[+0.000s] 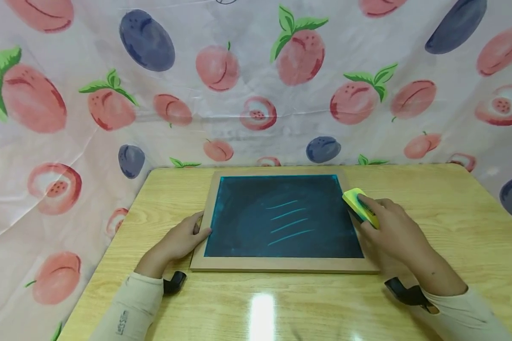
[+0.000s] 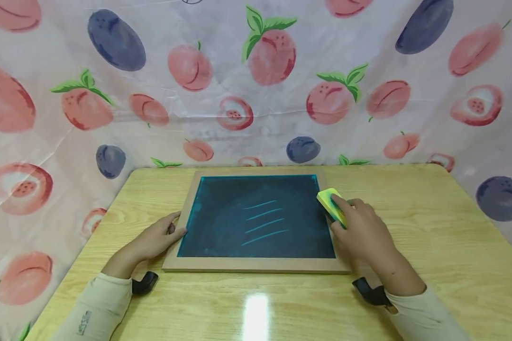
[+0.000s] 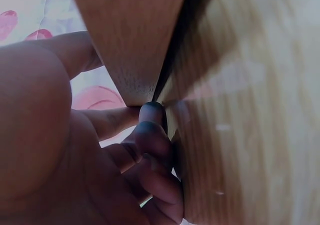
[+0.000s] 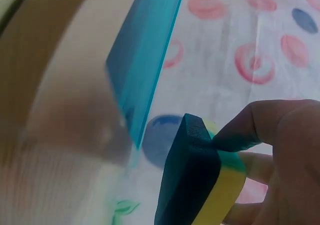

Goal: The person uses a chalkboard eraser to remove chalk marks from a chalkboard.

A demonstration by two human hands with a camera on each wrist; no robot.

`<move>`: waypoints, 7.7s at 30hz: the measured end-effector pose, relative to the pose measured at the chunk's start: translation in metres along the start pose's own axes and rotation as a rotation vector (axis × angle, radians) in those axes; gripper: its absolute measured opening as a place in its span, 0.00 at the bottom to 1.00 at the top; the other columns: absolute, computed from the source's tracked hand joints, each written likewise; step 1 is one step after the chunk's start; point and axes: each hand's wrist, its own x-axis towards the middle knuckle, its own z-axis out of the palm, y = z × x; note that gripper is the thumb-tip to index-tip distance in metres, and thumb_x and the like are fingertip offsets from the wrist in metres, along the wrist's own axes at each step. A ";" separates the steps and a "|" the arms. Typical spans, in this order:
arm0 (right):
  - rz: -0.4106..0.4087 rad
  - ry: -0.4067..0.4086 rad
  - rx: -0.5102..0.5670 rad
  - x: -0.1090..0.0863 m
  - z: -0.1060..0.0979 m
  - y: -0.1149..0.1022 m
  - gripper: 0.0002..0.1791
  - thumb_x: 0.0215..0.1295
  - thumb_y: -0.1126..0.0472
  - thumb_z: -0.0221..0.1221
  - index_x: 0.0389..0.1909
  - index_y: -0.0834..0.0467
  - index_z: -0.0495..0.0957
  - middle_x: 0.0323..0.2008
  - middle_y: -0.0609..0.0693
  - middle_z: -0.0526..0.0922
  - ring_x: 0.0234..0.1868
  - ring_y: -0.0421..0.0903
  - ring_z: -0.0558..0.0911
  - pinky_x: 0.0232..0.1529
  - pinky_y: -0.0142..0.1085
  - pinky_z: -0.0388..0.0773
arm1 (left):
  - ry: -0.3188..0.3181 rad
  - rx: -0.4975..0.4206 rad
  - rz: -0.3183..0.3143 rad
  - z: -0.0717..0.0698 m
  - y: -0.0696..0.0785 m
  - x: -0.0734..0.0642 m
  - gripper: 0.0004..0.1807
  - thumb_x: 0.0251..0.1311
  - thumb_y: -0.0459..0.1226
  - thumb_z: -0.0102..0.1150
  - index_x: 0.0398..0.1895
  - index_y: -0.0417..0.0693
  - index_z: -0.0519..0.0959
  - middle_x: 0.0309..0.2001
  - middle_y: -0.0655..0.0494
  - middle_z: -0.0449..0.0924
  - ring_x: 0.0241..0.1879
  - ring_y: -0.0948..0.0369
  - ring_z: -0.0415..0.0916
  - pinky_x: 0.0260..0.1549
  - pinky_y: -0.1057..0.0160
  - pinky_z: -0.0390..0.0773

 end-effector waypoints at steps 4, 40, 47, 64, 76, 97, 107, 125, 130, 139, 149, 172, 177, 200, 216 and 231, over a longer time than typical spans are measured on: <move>-0.035 -0.007 -0.039 -0.003 0.001 -0.014 0.32 0.60 0.55 0.54 0.66 0.55 0.62 0.54 0.65 0.68 0.45 0.58 0.70 0.38 0.53 0.72 | 0.000 0.002 0.016 -0.002 0.001 -0.003 0.35 0.65 0.53 0.46 0.69 0.46 0.55 0.53 0.50 0.69 0.53 0.56 0.66 0.51 0.52 0.67; -0.146 -0.074 -0.105 -0.016 0.021 -0.041 0.27 0.57 0.56 0.59 0.60 0.49 0.71 0.56 0.66 0.69 0.48 0.61 0.77 0.37 0.52 0.76 | 0.011 0.029 0.055 0.000 0.003 0.000 0.26 0.65 0.51 0.46 0.61 0.48 0.62 0.39 0.53 0.70 0.44 0.59 0.69 0.44 0.58 0.68; -0.150 -0.083 -0.120 -0.017 0.023 -0.043 0.27 0.59 0.55 0.58 0.62 0.49 0.70 0.58 0.68 0.68 0.52 0.65 0.74 0.40 0.56 0.75 | 0.008 0.033 0.054 0.000 0.003 0.002 0.24 0.65 0.51 0.46 0.58 0.49 0.64 0.29 0.54 0.67 0.35 0.61 0.70 0.35 0.61 0.68; -0.270 -0.041 -0.130 -0.024 0.040 -0.063 0.28 0.60 0.56 0.53 0.63 0.45 0.67 0.56 0.61 0.70 0.50 0.57 0.76 0.45 0.51 0.75 | 0.005 0.084 0.006 0.001 0.000 0.003 0.32 0.65 0.53 0.45 0.67 0.47 0.57 0.33 0.54 0.69 0.29 0.62 0.69 0.31 0.63 0.68; -0.339 -0.031 -0.116 -0.041 0.051 -0.088 0.29 0.60 0.58 0.52 0.64 0.40 0.65 0.58 0.55 0.69 0.52 0.54 0.75 0.47 0.48 0.75 | 0.008 0.102 0.004 0.001 0.002 0.003 0.32 0.65 0.52 0.45 0.68 0.46 0.56 0.34 0.53 0.68 0.30 0.61 0.68 0.31 0.63 0.67; -0.300 0.018 -0.136 -0.031 0.047 -0.073 0.27 0.59 0.56 0.54 0.62 0.45 0.69 0.54 0.59 0.71 0.49 0.54 0.76 0.45 0.49 0.75 | 0.008 0.133 -0.007 0.001 0.002 0.002 0.34 0.65 0.53 0.44 0.68 0.45 0.56 0.36 0.53 0.68 0.35 0.60 0.68 0.35 0.60 0.67; -0.254 0.019 -0.147 -0.021 0.039 -0.056 0.26 0.60 0.57 0.54 0.62 0.50 0.69 0.54 0.64 0.71 0.48 0.59 0.76 0.43 0.52 0.76 | 0.024 0.118 0.020 0.001 0.003 0.002 0.27 0.65 0.52 0.45 0.61 0.46 0.61 0.33 0.54 0.67 0.37 0.60 0.68 0.36 0.60 0.67; -0.216 0.011 -0.181 -0.018 0.038 -0.053 0.26 0.60 0.57 0.55 0.62 0.51 0.68 0.55 0.66 0.70 0.50 0.63 0.75 0.45 0.56 0.74 | 0.018 0.117 0.001 0.001 0.003 0.001 0.32 0.65 0.53 0.45 0.67 0.47 0.57 0.38 0.54 0.69 0.38 0.60 0.69 0.38 0.59 0.69; -0.254 0.038 -0.178 -0.019 0.042 -0.057 0.26 0.60 0.58 0.54 0.61 0.51 0.69 0.54 0.65 0.70 0.48 0.60 0.76 0.46 0.54 0.74 | 0.016 0.106 -0.001 0.001 0.004 0.000 0.30 0.65 0.52 0.45 0.66 0.47 0.58 0.36 0.54 0.68 0.36 0.60 0.69 0.36 0.60 0.68; -0.300 0.049 -0.165 -0.025 0.049 -0.069 0.26 0.59 0.58 0.55 0.61 0.48 0.69 0.54 0.62 0.71 0.48 0.56 0.76 0.46 0.50 0.75 | 0.023 0.126 -0.013 0.001 0.005 0.000 0.35 0.66 0.53 0.44 0.70 0.47 0.53 0.41 0.53 0.70 0.40 0.59 0.70 0.40 0.57 0.70; -0.333 0.006 -0.141 -0.036 0.057 -0.087 0.27 0.61 0.56 0.52 0.63 0.42 0.66 0.58 0.56 0.69 0.49 0.54 0.76 0.47 0.46 0.74 | 0.024 0.102 0.011 0.001 0.005 -0.002 0.33 0.66 0.52 0.44 0.68 0.45 0.55 0.43 0.52 0.70 0.44 0.57 0.69 0.43 0.56 0.69; -0.327 0.036 -0.147 -0.033 0.057 -0.082 0.28 0.61 0.56 0.55 0.64 0.44 0.65 0.58 0.59 0.69 0.49 0.57 0.76 0.42 0.48 0.77 | 0.030 0.130 -0.002 0.002 0.004 0.002 0.32 0.65 0.53 0.44 0.68 0.49 0.57 0.39 0.54 0.70 0.39 0.60 0.70 0.41 0.57 0.71; -0.316 0.070 -0.161 -0.027 0.055 -0.073 0.28 0.59 0.57 0.56 0.62 0.47 0.68 0.56 0.61 0.70 0.45 0.55 0.77 0.40 0.47 0.77 | 0.037 0.109 0.036 0.003 0.003 0.002 0.25 0.65 0.52 0.45 0.61 0.51 0.63 0.34 0.55 0.70 0.37 0.61 0.70 0.37 0.60 0.70; -0.263 0.078 -0.178 -0.019 0.046 -0.057 0.26 0.59 0.59 0.54 0.61 0.52 0.69 0.53 0.62 0.71 0.48 0.56 0.76 0.44 0.49 0.76 | 0.017 0.070 0.020 0.004 0.002 -0.003 0.34 0.66 0.54 0.43 0.70 0.47 0.53 0.61 0.48 0.64 0.58 0.53 0.64 0.54 0.48 0.66; -0.340 0.106 -0.201 -0.023 0.051 -0.069 0.25 0.58 0.58 0.55 0.59 0.51 0.70 0.53 0.63 0.72 0.43 0.56 0.77 0.41 0.48 0.76 | 0.017 0.056 0.022 0.001 0.002 -0.002 0.35 0.66 0.54 0.43 0.71 0.48 0.51 0.64 0.48 0.62 0.61 0.52 0.62 0.56 0.46 0.65; -0.376 0.037 -0.209 -0.028 0.060 -0.108 0.27 0.59 0.55 0.56 0.62 0.45 0.66 0.56 0.57 0.71 0.46 0.54 0.77 0.43 0.45 0.77 | 0.019 0.118 -0.010 0.001 0.004 0.000 0.33 0.65 0.53 0.44 0.69 0.48 0.55 0.41 0.54 0.70 0.41 0.60 0.70 0.41 0.57 0.70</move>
